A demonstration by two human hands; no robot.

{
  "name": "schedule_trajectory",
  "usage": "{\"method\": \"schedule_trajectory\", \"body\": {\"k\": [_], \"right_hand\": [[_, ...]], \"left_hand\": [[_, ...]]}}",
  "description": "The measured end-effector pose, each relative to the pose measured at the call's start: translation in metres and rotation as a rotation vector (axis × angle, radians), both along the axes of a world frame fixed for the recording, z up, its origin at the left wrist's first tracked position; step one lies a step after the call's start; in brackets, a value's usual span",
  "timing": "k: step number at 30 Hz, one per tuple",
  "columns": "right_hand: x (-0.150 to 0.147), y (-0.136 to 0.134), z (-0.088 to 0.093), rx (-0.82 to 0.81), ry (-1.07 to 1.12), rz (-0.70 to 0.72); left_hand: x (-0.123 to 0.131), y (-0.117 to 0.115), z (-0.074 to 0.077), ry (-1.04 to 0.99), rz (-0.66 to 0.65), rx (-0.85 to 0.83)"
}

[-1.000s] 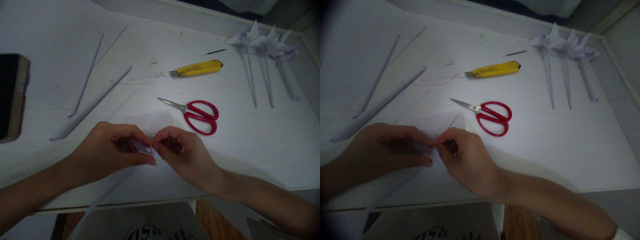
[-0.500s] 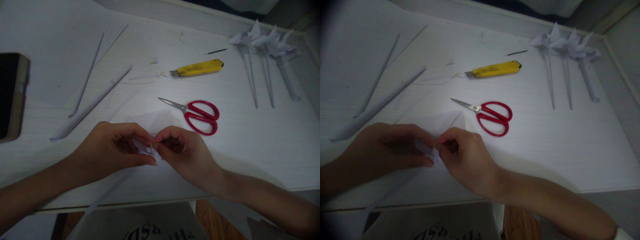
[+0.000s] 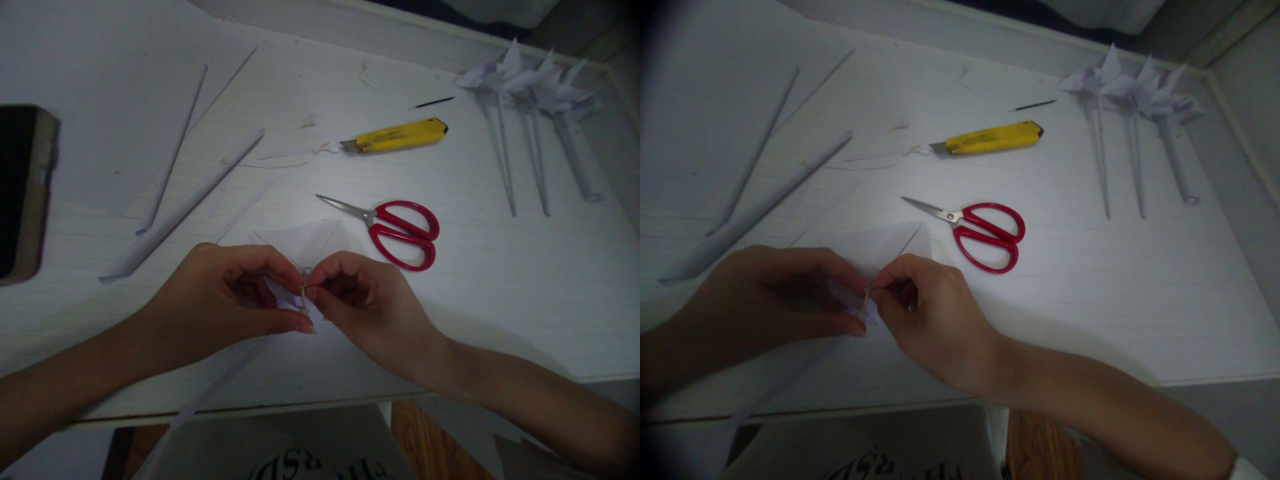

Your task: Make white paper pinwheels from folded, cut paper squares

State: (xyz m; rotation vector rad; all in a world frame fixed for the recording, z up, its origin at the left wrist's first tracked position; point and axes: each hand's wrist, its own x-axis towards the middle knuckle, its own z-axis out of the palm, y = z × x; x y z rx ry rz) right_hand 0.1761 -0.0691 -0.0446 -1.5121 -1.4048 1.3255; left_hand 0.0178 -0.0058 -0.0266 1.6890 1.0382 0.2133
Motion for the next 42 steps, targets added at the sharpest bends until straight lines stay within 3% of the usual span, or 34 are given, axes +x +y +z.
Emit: {"method": "schedule_trajectory", "body": {"k": [18,24,31,42], "right_hand": [[-0.0021,-0.0007,0.0009,0.043,-0.063,-0.006],[-0.0043,-0.0036,0.0009,0.046,-0.056,0.015],[-0.0016,-0.0018,-0.0001,0.020,-0.005,0.015],[-0.0007,-0.0009,0.0021,0.048,0.046,-0.005]], "left_hand": [[-0.0001,0.0010,-0.0033,-0.053,0.026,-0.031],[-0.0008,-0.0012,-0.0055,-0.068,0.062,0.045],[-0.0017,0.0003,-0.0056,-0.085,-0.003,0.086],[-0.0007,0.0039,-0.0030,-0.090,0.017,0.046]]}}
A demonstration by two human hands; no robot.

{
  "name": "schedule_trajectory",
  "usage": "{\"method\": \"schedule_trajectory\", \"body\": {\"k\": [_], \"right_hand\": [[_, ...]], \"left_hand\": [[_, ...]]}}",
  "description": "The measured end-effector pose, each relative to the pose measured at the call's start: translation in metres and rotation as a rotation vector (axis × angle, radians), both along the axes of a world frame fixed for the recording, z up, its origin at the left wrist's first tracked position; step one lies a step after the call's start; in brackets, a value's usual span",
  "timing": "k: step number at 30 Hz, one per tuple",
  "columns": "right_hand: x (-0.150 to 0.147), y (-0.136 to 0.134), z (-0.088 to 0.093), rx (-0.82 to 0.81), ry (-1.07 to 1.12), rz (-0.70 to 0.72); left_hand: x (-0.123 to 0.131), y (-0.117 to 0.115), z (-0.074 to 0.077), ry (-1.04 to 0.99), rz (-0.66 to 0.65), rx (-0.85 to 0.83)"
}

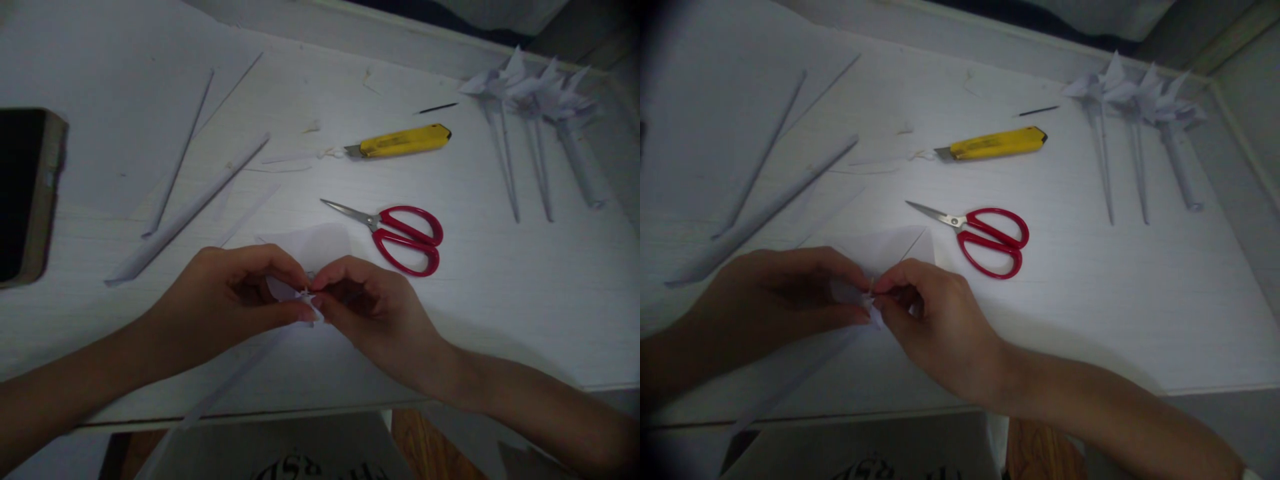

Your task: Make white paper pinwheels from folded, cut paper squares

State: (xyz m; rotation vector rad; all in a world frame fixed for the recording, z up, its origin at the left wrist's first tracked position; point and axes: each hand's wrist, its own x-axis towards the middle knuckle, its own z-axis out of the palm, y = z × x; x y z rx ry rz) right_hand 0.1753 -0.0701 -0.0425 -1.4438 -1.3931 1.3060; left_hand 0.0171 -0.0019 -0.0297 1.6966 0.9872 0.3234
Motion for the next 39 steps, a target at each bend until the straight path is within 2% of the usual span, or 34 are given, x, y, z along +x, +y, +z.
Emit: {"method": "schedule_trajectory", "body": {"k": [9,14,19,26,29,31,35,39], "right_hand": [[0.003,-0.001,0.005,0.148,-0.218,0.077],[0.007,0.000,0.010,0.251,-0.345,0.188],[0.009,0.002,0.013,0.274,-0.380,0.278],[0.009,0.005,0.013,0.282,-0.387,0.317],[0.013,0.007,0.017,0.304,-0.418,0.286],[0.020,0.009,0.021,0.346,-0.498,0.182],[0.037,0.018,0.025,0.417,-0.838,-0.037],[0.044,0.024,0.022,0.402,-1.129,0.029]], "left_hand": [[-0.001,-0.003,0.004,0.067,0.010,-0.049],[-0.002,-0.001,0.002,0.048,-0.080,-0.058],[-0.003,-0.001,0.000,0.057,-0.100,-0.025],[-0.004,0.000,0.001,0.065,-0.146,-0.016],[-0.003,0.001,0.001,0.075,-0.143,-0.013],[-0.003,0.001,0.000,0.077,-0.147,-0.003],[-0.004,0.001,-0.001,0.080,-0.158,0.005],[-0.005,0.001,0.000,0.085,-0.140,-0.010]]}}
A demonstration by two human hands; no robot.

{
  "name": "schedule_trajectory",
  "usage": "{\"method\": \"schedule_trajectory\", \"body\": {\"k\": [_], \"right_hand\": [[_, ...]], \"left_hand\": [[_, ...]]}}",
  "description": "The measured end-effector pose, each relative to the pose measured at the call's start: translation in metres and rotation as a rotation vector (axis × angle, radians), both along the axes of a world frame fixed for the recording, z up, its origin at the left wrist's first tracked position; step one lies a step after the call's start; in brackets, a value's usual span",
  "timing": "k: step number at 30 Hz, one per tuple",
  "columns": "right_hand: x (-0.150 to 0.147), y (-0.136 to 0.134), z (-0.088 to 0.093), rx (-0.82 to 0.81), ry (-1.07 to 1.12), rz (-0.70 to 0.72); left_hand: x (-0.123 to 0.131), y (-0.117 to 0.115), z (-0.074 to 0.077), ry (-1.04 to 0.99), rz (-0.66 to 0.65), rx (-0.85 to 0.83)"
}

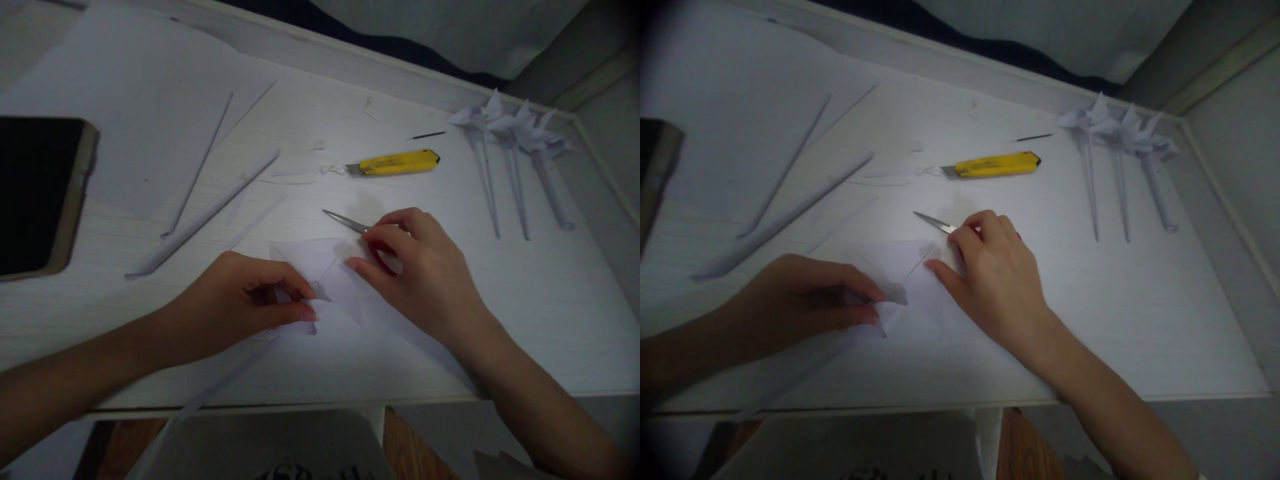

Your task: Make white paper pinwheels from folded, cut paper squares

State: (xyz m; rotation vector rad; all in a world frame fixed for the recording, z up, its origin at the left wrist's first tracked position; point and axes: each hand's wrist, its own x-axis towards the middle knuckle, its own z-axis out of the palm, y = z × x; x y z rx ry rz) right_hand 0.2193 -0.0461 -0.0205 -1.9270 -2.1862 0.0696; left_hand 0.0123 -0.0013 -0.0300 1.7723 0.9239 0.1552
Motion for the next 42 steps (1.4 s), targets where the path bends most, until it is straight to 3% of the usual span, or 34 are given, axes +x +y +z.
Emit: {"method": "schedule_trajectory", "body": {"k": [6,20,27,35,38,42], "right_hand": [[-0.007,-0.003,-0.003,-0.056,-0.128,0.092],[-0.014,-0.011,-0.013,0.009,-0.056,0.119],[-0.018,-0.015,-0.013,0.035,0.092,0.069],[-0.019,-0.015,-0.012,0.041,0.418,-0.049],[-0.019,-0.016,-0.011,0.079,0.450,0.006],[-0.018,-0.017,-0.011,0.059,0.399,0.219]], "left_hand": [[0.001,0.000,0.003,0.001,0.008,-0.084],[0.008,0.004,0.011,0.042,0.114,-0.290],[0.008,0.005,0.013,0.049,0.123,-0.351],[0.006,0.006,0.011,-0.002,0.075,-0.352],[0.006,0.005,0.011,-0.007,0.076,-0.347],[0.006,0.006,0.011,0.017,0.062,-0.352]]}}
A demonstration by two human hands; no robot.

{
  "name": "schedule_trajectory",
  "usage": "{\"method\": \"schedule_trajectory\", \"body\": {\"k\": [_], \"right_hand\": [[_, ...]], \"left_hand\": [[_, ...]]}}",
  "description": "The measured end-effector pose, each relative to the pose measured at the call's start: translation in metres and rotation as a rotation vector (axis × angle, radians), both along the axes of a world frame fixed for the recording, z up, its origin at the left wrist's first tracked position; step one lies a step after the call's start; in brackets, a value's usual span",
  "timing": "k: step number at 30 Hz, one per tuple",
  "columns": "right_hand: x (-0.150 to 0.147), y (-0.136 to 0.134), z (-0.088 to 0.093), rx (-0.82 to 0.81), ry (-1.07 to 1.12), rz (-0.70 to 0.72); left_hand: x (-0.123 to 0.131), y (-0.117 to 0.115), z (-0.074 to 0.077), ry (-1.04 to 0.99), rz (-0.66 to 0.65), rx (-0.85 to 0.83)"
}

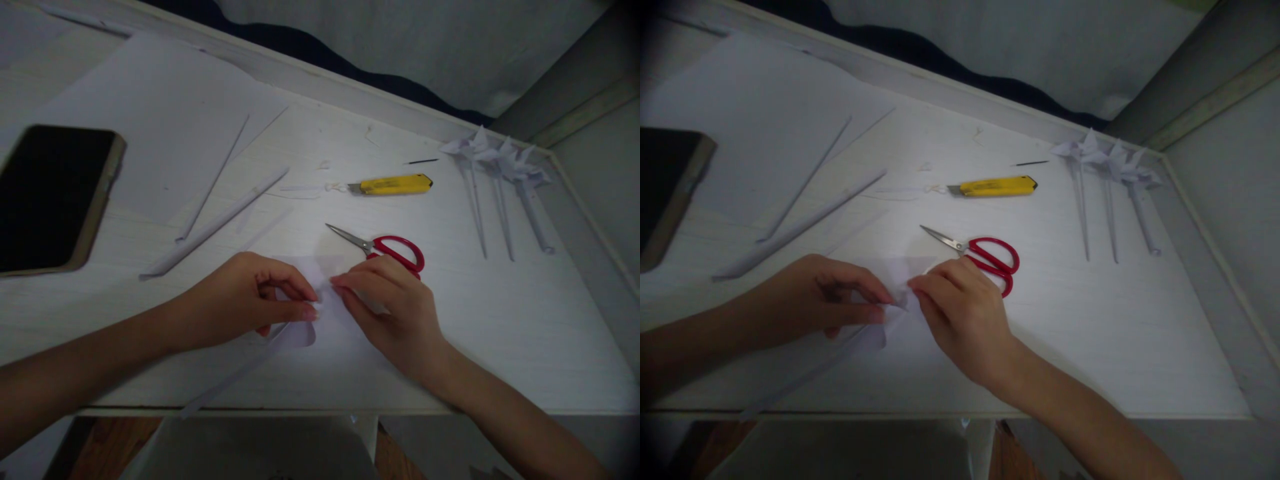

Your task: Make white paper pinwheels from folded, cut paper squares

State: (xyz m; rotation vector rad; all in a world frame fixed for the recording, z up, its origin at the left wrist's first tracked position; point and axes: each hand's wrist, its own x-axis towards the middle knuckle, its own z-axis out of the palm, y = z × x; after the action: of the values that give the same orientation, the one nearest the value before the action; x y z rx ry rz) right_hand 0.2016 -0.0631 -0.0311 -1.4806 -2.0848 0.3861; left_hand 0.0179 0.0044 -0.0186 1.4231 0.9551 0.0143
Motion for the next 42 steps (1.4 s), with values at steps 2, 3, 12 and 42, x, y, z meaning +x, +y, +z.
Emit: {"method": "schedule_trajectory", "body": {"k": [2,3,12,42], "right_hand": [[0.0003,0.0004,-0.0002,-0.018,0.001,0.074],[0.0003,0.0009,-0.0002,-0.025,0.016,0.090],[0.0005,0.0061,0.0000,-0.195,0.229,0.116],[-0.0023,0.0059,0.0029,-0.489,0.393,0.093]], "left_hand": [[-0.0003,0.0004,0.0006,-0.007,-0.016,-0.006],[-0.0004,0.0006,0.0009,-0.015,-0.020,-0.007],[-0.0024,0.0007,-0.0004,0.004,-0.094,0.064],[-0.0048,0.0004,-0.0030,-0.021,-0.192,0.162]]}}
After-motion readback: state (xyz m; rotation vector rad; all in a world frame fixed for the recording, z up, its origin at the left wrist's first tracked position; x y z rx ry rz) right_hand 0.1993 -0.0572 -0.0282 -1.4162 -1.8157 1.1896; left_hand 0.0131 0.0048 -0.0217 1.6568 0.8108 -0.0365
